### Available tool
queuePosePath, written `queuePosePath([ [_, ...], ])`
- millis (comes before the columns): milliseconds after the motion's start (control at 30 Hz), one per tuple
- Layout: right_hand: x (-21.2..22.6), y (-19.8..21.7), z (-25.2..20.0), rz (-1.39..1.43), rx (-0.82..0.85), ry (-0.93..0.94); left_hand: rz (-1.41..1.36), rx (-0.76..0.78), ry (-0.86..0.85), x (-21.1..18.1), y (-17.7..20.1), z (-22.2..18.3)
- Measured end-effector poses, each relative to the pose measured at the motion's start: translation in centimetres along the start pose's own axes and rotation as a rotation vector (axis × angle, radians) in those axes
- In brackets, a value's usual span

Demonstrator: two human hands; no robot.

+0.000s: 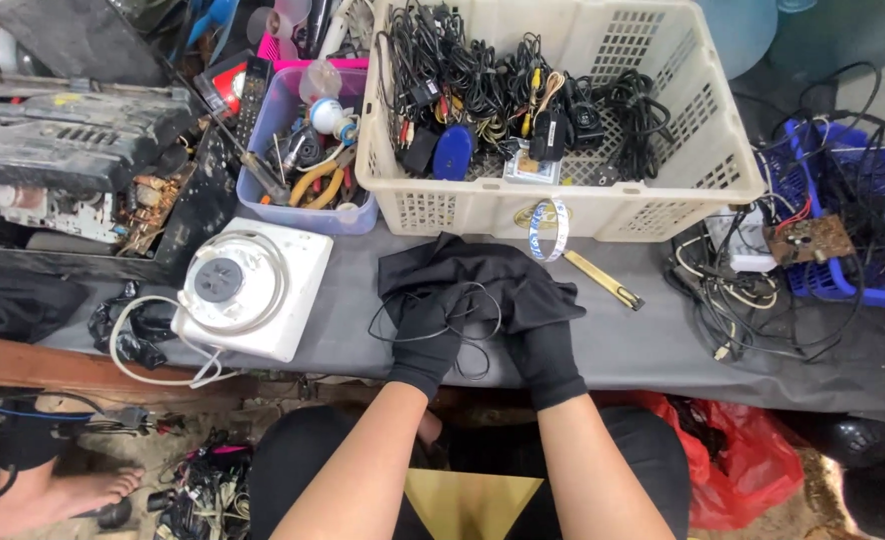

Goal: Sorting through a bin of electronic cables and then carefully wrapping a small power adapter and its cord in a black cloth.

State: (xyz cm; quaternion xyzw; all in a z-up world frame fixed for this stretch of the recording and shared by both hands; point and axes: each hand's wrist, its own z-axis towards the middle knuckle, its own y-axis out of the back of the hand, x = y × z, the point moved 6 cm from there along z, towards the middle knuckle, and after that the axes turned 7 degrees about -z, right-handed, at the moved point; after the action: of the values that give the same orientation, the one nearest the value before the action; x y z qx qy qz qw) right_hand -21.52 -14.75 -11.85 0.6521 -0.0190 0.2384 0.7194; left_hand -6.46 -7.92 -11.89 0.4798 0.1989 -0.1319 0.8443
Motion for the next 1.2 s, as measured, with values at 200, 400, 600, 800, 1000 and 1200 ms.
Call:
queuePosePath([
  [200, -3.9, -0.4, -1.0, -0.041, 0.023, 0.034, -0.273, 0.018, 0.119, 1.7, -2.3, -0.6],
  [400, -4.7, -1.7, -1.3, -0.068, 0.019, 0.044, -0.241, -0.014, 0.135, 1.0, -1.4, -0.8],
  [600, -4.3, -3.6, -1.9, -0.086, -0.001, 0.058, -0.146, -0.093, 0.183, 2.6, -2.2, -1.1],
  [800, -2.1, -0.8, -2.4, -0.108, -0.006, 0.06, -0.166, 0.021, 0.211, 1.3, 0.4, -0.3],
  [1000, 0.5, 5.2, -2.2, 0.059, 0.217, 0.113, -0.214, 0.015, 0.201, 2.5, -2.6, -0.5],
  [1200, -2.4, 1.2, -2.2, 0.429, 0.223, -0.01, -0.081, 0.17, 0.106, 6.4, -10.7, -1.6],
])
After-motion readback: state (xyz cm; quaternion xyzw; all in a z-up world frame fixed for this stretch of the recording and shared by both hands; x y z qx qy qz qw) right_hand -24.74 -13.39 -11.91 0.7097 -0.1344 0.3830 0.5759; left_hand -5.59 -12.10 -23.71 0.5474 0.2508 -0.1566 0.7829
